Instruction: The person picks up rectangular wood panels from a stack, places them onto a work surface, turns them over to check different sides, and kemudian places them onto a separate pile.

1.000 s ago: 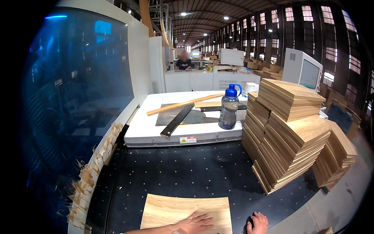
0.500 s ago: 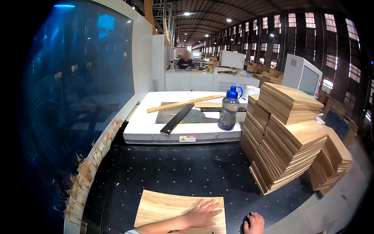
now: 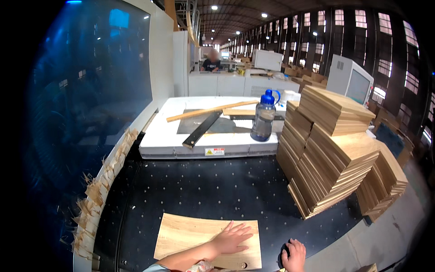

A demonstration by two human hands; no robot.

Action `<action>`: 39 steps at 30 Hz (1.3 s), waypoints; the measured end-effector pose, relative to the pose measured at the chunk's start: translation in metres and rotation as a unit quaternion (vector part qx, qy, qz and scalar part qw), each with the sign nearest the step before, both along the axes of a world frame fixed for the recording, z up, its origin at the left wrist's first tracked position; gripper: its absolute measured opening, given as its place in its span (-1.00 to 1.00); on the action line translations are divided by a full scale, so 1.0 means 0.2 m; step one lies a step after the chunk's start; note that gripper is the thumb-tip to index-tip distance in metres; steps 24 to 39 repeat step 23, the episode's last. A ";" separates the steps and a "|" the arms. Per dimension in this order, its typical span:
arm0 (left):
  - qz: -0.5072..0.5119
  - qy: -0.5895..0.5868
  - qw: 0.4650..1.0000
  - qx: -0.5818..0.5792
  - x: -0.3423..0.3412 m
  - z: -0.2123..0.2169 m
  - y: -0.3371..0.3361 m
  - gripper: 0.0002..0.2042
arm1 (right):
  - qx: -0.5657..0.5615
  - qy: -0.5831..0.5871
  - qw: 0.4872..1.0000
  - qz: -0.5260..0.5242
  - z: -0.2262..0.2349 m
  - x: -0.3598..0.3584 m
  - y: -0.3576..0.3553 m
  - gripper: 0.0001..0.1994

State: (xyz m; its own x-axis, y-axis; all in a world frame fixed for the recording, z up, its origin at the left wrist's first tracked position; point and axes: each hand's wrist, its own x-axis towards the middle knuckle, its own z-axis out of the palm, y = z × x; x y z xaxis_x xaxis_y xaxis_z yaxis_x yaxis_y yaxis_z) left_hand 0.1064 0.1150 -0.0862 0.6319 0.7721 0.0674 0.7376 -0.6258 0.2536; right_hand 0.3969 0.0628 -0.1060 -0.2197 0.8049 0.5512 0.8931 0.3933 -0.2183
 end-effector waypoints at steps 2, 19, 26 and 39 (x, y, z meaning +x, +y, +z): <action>-0.006 -0.033 0.999 0.011 -0.01 -0.07 0.00 -0.49 | -0.020 -0.004 1.000 0.005 0.00 -0.01 0.00 -0.75; -0.055 -0.134 0.989 0.013 -0.06 -0.17 0.12 -0.47 | -0.095 0.014 0.993 -0.065 -0.05 0.02 0.02 -0.69; -0.038 -0.071 0.990 -0.117 -0.09 -0.12 0.13 -0.34 | -0.107 0.010 0.992 -0.069 -0.06 0.03 -0.01 -0.67; -0.038 -0.071 0.990 -0.117 -0.09 -0.12 0.13 -0.34 | -0.107 0.010 0.992 -0.069 -0.06 0.03 -0.01 -0.67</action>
